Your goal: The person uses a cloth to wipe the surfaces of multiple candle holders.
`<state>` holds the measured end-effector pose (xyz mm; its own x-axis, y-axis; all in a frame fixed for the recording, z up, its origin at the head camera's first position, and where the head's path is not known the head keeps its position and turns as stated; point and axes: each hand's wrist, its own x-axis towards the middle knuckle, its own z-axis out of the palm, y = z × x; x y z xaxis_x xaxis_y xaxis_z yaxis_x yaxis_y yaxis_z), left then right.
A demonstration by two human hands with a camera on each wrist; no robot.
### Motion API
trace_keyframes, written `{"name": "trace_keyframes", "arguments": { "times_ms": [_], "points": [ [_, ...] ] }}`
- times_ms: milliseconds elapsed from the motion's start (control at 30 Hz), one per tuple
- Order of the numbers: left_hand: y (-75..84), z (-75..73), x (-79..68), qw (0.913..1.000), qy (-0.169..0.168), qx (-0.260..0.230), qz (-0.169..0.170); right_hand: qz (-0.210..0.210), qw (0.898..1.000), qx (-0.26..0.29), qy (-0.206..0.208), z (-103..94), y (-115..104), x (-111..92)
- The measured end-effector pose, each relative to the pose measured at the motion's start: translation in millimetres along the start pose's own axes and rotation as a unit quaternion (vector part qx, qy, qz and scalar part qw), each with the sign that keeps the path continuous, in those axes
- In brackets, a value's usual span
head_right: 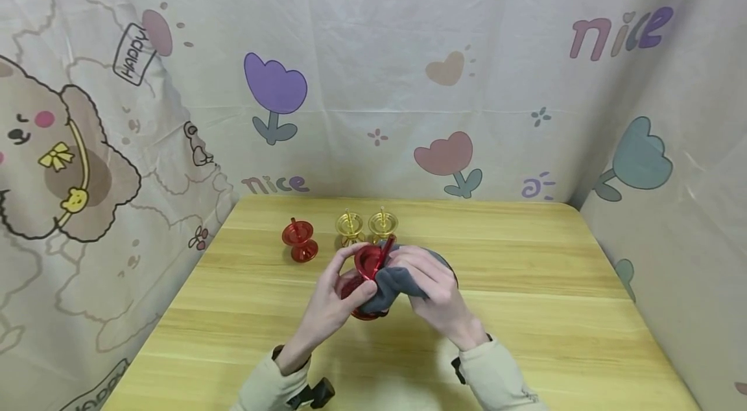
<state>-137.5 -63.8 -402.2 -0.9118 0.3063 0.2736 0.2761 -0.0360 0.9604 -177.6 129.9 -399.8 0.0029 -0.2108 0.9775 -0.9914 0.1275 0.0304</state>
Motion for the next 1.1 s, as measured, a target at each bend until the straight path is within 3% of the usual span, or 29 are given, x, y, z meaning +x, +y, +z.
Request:
{"name": "trace_keyframes", "arguments": {
  "times_ms": [167,300,400,667,800,933,1100],
  "points": [
    [1.4,-2.3,1.3,0.9995,-0.016,-0.024,0.015,-0.013,1.000,0.003,0.003,1.7,-4.0,3.3],
    [-1.9,-9.2,5.5,0.9925,-0.069,-0.101,-0.005,-0.009,0.999,0.040,0.005,0.9,-3.4,-0.2],
    [-4.1,-11.5,7.7,0.9874,-0.092,-0.126,-0.024,-0.001,0.999,0.048,-0.001,-0.3,-1.2,-3.3],
    [-3.2,-6.0,3.7,0.9973,-0.044,-0.050,-0.033,0.019,1.000,0.005,0.000,-1.8,1.6,-6.5],
    [0.1,-2.2,1.9,0.9984,-0.028,-0.042,-0.025,0.013,1.000,0.000,0.002,-0.6,0.1,-3.0],
    [2.0,-2.3,1.9,0.9986,-0.030,-0.042,-0.012,-0.003,1.000,-0.001,0.003,0.5,-3.8,1.9],
    [1.3,-9.5,6.4,0.9945,-0.062,-0.082,-0.020,-0.013,1.000,0.011,-0.003,-0.1,-7.5,3.2]
  ]
}}
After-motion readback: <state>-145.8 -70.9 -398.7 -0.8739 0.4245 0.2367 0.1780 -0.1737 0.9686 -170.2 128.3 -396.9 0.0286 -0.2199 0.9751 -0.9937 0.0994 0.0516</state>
